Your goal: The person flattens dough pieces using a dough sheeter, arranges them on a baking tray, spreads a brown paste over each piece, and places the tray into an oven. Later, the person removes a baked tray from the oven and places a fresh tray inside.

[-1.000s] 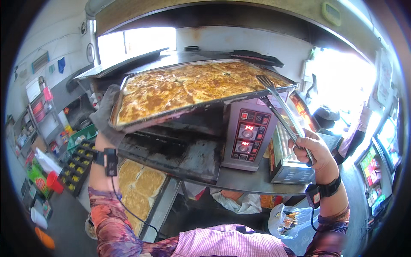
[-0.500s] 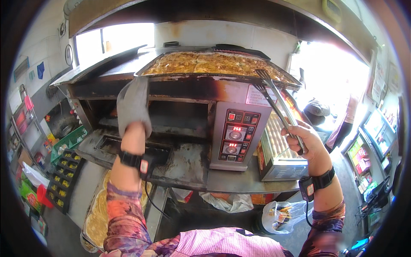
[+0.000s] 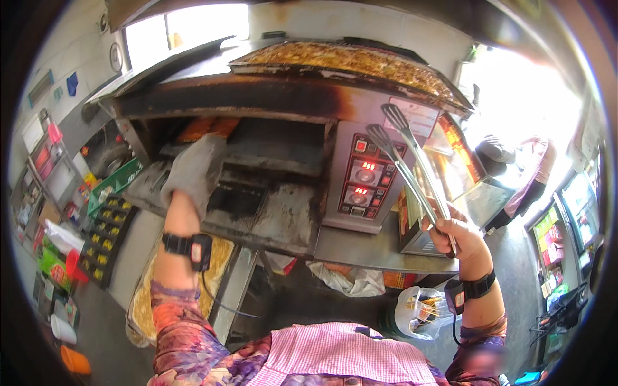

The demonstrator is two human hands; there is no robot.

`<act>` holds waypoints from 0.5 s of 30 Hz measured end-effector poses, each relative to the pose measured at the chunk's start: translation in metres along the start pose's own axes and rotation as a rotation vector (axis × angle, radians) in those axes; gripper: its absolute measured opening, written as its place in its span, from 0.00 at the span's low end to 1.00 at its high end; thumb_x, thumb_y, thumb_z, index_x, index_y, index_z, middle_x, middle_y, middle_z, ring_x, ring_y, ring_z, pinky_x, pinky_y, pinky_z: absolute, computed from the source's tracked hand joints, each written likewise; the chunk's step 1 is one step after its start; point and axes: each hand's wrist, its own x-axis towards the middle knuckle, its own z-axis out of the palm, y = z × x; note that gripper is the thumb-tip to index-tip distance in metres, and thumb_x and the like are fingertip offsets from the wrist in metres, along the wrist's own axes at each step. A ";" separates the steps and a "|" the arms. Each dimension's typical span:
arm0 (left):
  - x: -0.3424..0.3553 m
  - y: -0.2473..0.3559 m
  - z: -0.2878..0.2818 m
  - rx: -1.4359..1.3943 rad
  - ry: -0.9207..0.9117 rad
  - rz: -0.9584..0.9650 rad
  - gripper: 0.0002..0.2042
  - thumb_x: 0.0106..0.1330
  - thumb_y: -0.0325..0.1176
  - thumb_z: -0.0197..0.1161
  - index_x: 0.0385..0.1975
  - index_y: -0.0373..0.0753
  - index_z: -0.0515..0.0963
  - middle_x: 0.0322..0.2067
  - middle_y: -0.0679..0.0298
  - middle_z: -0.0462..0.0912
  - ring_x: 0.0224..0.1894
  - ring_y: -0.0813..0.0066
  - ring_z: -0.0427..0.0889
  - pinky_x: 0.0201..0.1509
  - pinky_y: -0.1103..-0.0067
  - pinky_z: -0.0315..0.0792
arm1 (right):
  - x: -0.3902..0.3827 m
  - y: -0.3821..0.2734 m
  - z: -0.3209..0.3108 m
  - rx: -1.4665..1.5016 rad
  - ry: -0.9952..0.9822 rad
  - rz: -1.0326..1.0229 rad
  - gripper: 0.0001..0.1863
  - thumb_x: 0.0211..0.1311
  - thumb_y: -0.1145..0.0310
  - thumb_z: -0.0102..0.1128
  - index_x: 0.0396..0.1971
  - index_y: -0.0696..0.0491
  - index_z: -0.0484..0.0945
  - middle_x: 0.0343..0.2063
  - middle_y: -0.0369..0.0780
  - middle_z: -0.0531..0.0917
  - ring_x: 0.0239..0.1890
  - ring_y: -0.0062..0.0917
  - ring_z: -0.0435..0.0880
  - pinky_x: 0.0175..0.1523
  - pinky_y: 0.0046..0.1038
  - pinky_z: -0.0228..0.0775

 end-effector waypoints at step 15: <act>-0.377 -0.206 -0.330 -0.021 0.877 -0.450 0.18 0.64 0.46 0.61 0.44 0.38 0.79 0.31 0.70 0.79 0.32 0.79 0.75 0.36 0.77 0.70 | 0.021 0.175 0.082 0.013 -0.596 0.534 0.18 0.56 0.71 0.56 0.44 0.64 0.67 0.21 0.38 0.75 0.15 0.16 0.68 0.20 0.18 0.60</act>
